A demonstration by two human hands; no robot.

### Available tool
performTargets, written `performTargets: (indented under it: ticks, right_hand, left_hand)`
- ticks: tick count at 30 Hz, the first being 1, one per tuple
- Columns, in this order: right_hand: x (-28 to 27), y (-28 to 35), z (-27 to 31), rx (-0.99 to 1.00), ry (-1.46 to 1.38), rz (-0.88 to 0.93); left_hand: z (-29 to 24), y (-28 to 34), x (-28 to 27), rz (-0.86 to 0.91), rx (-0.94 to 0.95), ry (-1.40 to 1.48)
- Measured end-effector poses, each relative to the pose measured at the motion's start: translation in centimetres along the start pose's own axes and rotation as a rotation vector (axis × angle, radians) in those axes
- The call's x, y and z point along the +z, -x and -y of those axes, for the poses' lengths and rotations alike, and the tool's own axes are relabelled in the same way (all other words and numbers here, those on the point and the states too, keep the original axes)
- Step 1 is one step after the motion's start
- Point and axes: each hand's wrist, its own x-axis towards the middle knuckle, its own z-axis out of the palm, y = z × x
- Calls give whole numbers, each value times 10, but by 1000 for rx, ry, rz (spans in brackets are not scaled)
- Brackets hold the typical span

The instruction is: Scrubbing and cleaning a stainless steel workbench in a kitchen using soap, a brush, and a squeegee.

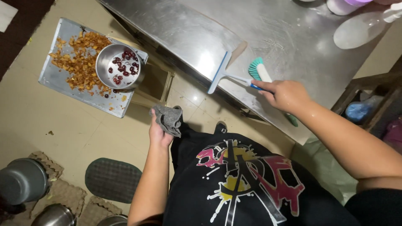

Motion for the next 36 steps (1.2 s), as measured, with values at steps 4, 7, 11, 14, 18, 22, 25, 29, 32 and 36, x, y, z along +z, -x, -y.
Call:
performTargets:
  ticks: [4,7,11,14,18,22,25,29,32,36]
  right_hand:
    - [-2,30,-26,41,14,11]
    - [-5,46,-37,65,36,18]
    - [-1,58,-46,83,26,21]
    - [3,68,-51,90,6,28]
    - [4,84,-63,103,-19,23]
    - [8,93,-73,100,-63,9]
    - [7,96,-73,117,-40,34]
    - [8,106,-83,119,-26,51]
    - [2,113,-89,121,-7,61]
    - [-5,126,-100,162,91,101]
  left_hand:
    - [14,3,0,5,1,-39]
    - [25,-3,-1,6,-16,-64]
    - [39,5,32,0,-52,-120]
    - [47,13,58,-42,-84,-219]
    - [57,8,75,18,-90,-276]
    - [65,8,87,38,-102,-301]
    - [77,2,85,53,-135,-309]
    - [88,-1,89,57,-172,-317]
    - [89,-2,88,64,-187,-305]
    - [90,-3,86,82,-182,-300]
